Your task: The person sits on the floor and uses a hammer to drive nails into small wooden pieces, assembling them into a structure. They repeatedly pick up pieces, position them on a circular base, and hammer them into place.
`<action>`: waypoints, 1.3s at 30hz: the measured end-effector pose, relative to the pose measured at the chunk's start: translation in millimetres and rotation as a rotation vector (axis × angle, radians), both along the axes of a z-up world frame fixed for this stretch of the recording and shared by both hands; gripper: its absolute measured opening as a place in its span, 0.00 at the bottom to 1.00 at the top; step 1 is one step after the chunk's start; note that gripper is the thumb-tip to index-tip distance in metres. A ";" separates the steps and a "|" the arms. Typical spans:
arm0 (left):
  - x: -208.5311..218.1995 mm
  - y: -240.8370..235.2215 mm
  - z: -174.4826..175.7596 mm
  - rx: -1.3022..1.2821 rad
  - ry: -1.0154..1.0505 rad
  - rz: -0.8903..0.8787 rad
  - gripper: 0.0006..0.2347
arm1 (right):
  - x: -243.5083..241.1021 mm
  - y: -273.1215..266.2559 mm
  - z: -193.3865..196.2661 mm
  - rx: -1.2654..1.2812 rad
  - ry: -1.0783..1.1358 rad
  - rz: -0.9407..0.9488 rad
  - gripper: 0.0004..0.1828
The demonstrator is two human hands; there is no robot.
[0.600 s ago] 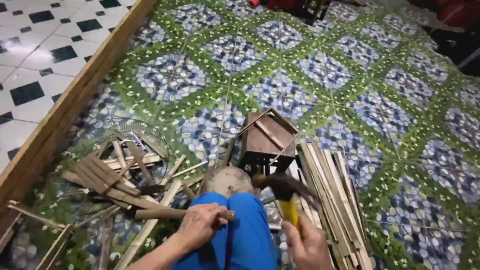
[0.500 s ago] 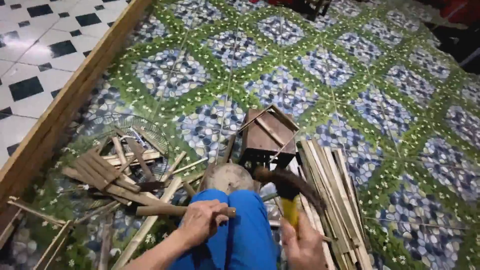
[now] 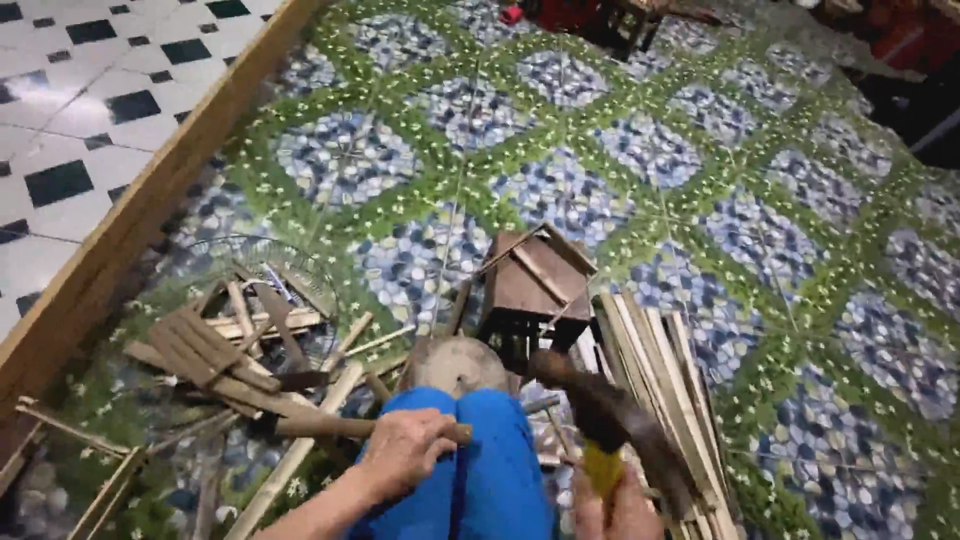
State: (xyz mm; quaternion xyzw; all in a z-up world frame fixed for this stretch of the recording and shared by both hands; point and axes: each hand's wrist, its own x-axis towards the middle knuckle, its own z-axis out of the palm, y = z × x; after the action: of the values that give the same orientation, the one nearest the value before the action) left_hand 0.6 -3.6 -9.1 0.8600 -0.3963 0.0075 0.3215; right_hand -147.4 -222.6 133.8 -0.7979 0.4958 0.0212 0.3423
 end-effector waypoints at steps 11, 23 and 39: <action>-0.1 0.5 4.2 0.017 -0.038 -0.020 0.06 | -4.5 14.4 0.3 -0.120 -0.180 0.167 0.18; -4.9 -0.6 -5.7 0.013 0.014 0.010 0.05 | 1.4 18.6 -90.2 -0.228 -0.292 0.203 0.20; -3.8 -10.3 4.8 0.201 0.269 0.099 0.09 | -37.4 -46.1 -367.6 -0.505 -0.596 0.171 0.40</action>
State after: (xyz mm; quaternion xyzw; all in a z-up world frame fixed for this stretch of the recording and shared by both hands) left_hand -3.2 -13.9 -4.2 0.8994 -0.3058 -0.1314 0.2834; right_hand -184.8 -268.7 -233.8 -0.8664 0.2962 -0.3056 0.2613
